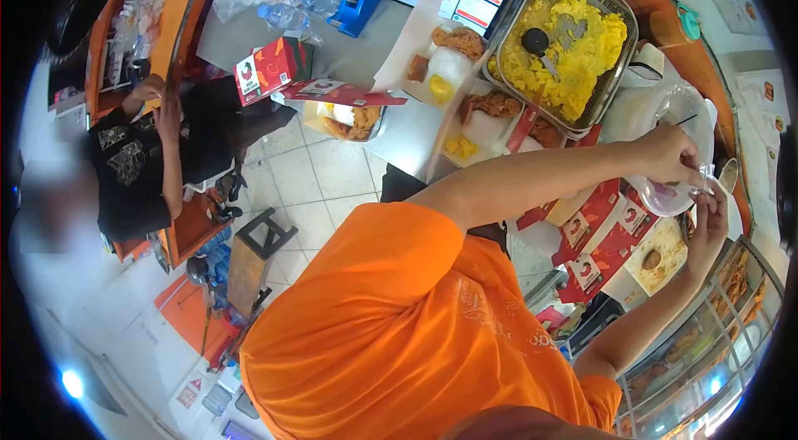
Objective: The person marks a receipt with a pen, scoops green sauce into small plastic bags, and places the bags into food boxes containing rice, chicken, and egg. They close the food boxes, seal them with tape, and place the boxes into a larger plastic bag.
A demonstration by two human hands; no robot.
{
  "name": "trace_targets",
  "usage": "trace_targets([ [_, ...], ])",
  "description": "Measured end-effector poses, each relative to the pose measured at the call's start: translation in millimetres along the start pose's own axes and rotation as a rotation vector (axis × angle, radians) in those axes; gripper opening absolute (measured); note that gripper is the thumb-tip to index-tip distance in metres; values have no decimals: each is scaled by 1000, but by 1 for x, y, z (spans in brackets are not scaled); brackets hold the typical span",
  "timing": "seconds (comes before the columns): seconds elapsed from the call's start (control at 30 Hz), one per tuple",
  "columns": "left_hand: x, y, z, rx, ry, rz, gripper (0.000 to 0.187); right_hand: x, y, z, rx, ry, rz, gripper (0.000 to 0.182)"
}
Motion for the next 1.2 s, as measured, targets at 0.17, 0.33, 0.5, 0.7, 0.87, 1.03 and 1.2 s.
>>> trace_targets([
  [0.17, -58, 40, -42, -18, -106, 52, 21, 19, -33, -28, 141, -14, -1, 13],
  [0.33, -120, 114, -114, 8, -175, 134, 18, 79, -120, -75, 257, 46, -25, 7],
  [0.5, -173, 212, -206, -36, -46, 203, 16, 145, -259, -120, 389, 193, -55, 9],
  [0.7, -211, 316, -315, 34, 124, 411, 14, 178, -415, -162, 583, 220, -102, 5],
  [0.87, -235, 396, -383, -82, 329, 514, 16, 193, -512, -182, 526, 297, -176, 12],
  [1.03, -260, 478, -431, -343, 658, 914, 29, 212, -523, -182, 46, 583, -208, 23],
  [1.2, -219, 482, -483, -236, 743, 1167, 31, 183, -530, -171, 39, 700, -603, 42],
])
Point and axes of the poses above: each hand's wrist, its own z-axis towards the middle knuckle, its own y-axis out of the back of the hand, x = y × z, the point moved 5 cm from there along z, towards the middle knuckle, and after that the axes turned 12 degrees about -y, right-handed, at the moved point
